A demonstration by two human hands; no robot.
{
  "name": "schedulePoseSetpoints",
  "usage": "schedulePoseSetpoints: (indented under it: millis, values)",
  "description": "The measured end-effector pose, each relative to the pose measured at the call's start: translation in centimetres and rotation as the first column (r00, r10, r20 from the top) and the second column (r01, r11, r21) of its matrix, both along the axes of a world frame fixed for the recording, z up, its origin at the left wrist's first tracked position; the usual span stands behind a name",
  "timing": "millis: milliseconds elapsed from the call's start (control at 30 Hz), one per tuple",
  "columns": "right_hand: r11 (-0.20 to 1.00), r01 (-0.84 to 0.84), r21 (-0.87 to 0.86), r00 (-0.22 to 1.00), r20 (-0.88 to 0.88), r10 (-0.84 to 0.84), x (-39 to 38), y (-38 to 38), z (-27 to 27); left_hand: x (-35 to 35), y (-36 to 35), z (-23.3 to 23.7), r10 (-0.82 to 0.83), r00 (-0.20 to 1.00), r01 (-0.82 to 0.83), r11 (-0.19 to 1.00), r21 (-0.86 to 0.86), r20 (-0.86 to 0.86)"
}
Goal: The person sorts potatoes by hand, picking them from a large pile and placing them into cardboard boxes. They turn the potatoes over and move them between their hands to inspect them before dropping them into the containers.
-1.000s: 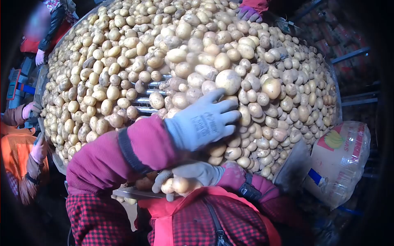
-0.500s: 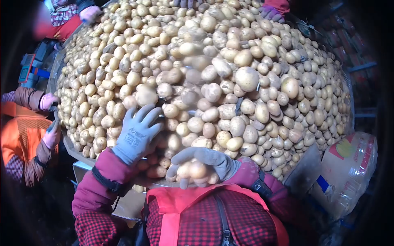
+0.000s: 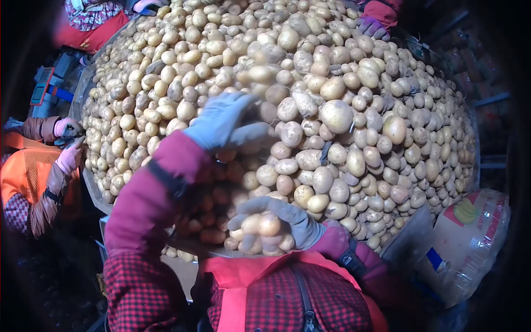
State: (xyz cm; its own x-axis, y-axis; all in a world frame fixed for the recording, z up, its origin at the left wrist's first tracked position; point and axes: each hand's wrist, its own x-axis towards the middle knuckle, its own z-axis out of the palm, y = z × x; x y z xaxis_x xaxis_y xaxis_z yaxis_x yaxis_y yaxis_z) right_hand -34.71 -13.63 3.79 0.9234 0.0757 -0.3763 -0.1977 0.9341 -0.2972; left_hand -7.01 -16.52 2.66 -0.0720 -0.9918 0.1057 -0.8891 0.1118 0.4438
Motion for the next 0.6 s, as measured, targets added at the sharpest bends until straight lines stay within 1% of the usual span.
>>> schedulePoseSetpoints:
  millis: [33, 100, 133, 167, 233, 267, 300, 333, 367, 433, 467, 533, 567, 600]
  values:
    - [1.000, 0.003, 0.021, 1.000, 0.015, -0.003, 0.0, -0.2, -0.1, -0.7, -1.5, -0.8, -0.004, 1.000, 0.005, 0.996, 0.092, -0.003]
    - [0.997, 0.020, 0.076, 0.999, 0.038, -0.023, 0.0, -0.1, -0.3, -1.7, -2.4, -1.9, 0.063, 0.996, -0.067, 0.995, 0.071, 0.066]
    - [0.999, 0.018, -0.038, 1.000, 0.010, -0.018, 0.1, -0.2, 0.0, -2.3, -2.2, -2.4, 0.093, 0.991, -0.100, 0.993, 0.070, 0.096]
    - [0.998, 0.028, -0.055, 1.000, 0.014, -0.028, 0.0, 0.1, -0.1, -1.9, -1.5, -2.4, 0.104, 0.993, -0.108, 0.991, 0.077, 0.060]
    - [0.994, 0.035, -0.108, 0.999, 0.027, -0.032, 0.1, 0.1, -0.3, -1.8, 0.2, -1.5, 0.018, 0.994, -0.031, 0.993, 0.110, 0.111]
    - [0.998, 0.033, -0.045, 0.999, 0.020, -0.032, -0.1, -0.3, 0.2, -2.2, 1.1, -1.3, -0.011, 0.985, -0.008, 0.994, 0.111, 0.175]
    - [0.999, 0.046, -0.027, 0.998, 0.032, -0.045, -0.1, -0.3, 0.2, -2.4, 2.1, -1.3, -0.043, 0.970, 0.016, 0.993, 0.115, 0.240]
    - [0.998, 0.058, -0.006, 0.997, 0.042, -0.058, -0.2, -0.1, 0.2, -2.6, 3.3, -1.9, -0.061, 0.968, 0.067, 0.998, -0.017, 0.244]
    - [0.997, 0.072, 0.016, 0.996, 0.054, -0.073, -0.3, 0.0, 0.1, -2.8, 4.5, -2.3, -0.060, 0.943, 0.052, 0.998, 0.032, 0.327]
    - [0.997, 0.082, 0.009, 0.995, 0.058, -0.083, -0.3, 0.1, 0.0, -2.5, 7.3, -1.4, 0.010, 0.959, 0.002, 0.999, -0.042, 0.282]
    - [0.996, 0.085, 0.006, 0.994, 0.062, -0.085, -0.3, 0.2, 0.0, -2.4, 8.7, -0.6, 0.020, 0.950, -0.028, 0.999, 0.023, 0.310]
    - [0.991, 0.096, 0.092, 0.986, 0.125, -0.108, -0.5, 0.1, 0.0, -2.0, 11.0, 1.2, 0.049, 0.928, -0.107, 0.984, 0.140, 0.369]
    - [0.986, 0.102, 0.134, 0.980, 0.157, -0.122, -0.5, 0.1, 0.0, -1.4, 11.9, 1.8, 0.059, 0.933, -0.108, 0.987, 0.120, 0.355]
    - [0.994, 0.100, 0.032, 0.987, 0.120, -0.103, -0.3, 0.1, 0.4, -0.5, 13.0, 2.3, 0.068, 0.938, -0.108, 0.989, 0.102, 0.340]
